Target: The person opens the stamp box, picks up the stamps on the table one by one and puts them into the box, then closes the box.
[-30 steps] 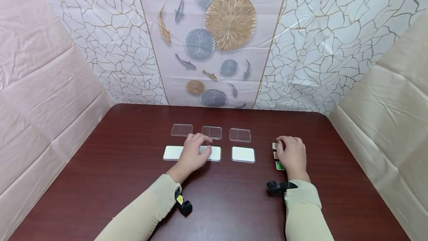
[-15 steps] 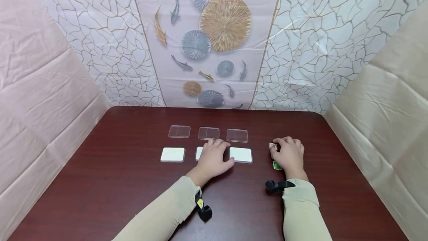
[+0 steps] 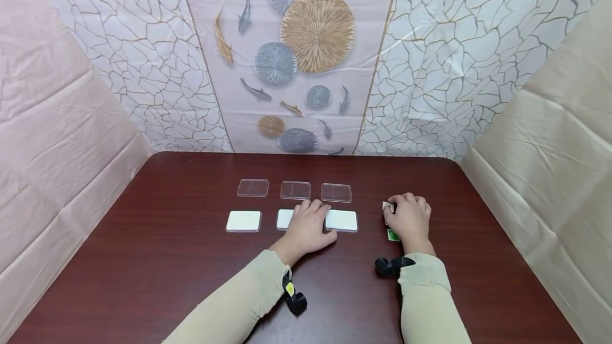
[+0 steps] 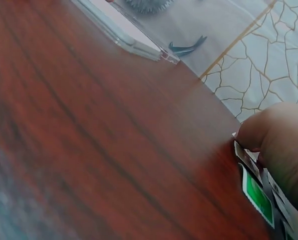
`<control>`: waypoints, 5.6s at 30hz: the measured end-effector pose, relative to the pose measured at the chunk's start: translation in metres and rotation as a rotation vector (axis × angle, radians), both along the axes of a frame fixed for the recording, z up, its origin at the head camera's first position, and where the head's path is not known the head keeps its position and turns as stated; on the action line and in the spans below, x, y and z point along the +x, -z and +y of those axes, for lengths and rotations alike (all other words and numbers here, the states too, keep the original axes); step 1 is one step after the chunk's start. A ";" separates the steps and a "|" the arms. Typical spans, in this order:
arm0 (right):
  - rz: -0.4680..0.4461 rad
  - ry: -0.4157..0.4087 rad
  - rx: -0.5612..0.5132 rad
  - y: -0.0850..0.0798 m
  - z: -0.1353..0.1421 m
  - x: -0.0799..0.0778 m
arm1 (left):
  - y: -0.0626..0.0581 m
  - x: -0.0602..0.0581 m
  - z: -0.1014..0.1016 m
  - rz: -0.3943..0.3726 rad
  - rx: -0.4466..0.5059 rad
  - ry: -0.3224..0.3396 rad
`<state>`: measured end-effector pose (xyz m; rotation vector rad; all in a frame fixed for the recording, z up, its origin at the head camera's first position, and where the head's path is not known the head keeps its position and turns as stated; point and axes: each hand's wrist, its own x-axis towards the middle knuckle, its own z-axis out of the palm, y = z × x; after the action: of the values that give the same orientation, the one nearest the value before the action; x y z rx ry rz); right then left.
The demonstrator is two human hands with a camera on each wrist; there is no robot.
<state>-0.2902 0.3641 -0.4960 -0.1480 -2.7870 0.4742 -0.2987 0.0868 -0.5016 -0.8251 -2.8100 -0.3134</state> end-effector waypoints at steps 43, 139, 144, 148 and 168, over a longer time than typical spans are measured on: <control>0.203 -0.040 -0.189 0.003 -0.028 0.002 | 0.000 0.001 -0.002 -0.028 0.045 0.002; 0.183 0.019 -0.052 -0.001 0.002 0.017 | -0.002 0.002 -0.003 -0.058 0.070 -0.036; 0.021 0.058 -0.108 0.002 0.019 0.023 | 0.000 0.002 -0.002 -0.057 0.070 -0.039; -0.040 0.089 -0.113 0.005 0.024 0.021 | -0.002 0.003 -0.003 -0.058 0.072 -0.041; -0.055 0.136 -0.069 0.002 0.020 0.019 | 0.000 0.003 -0.001 -0.072 0.075 -0.042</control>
<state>-0.2712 0.3844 -0.4983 -0.3679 -2.7911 0.5394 -0.2960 0.0855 -0.5015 -0.7516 -2.8580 -0.4466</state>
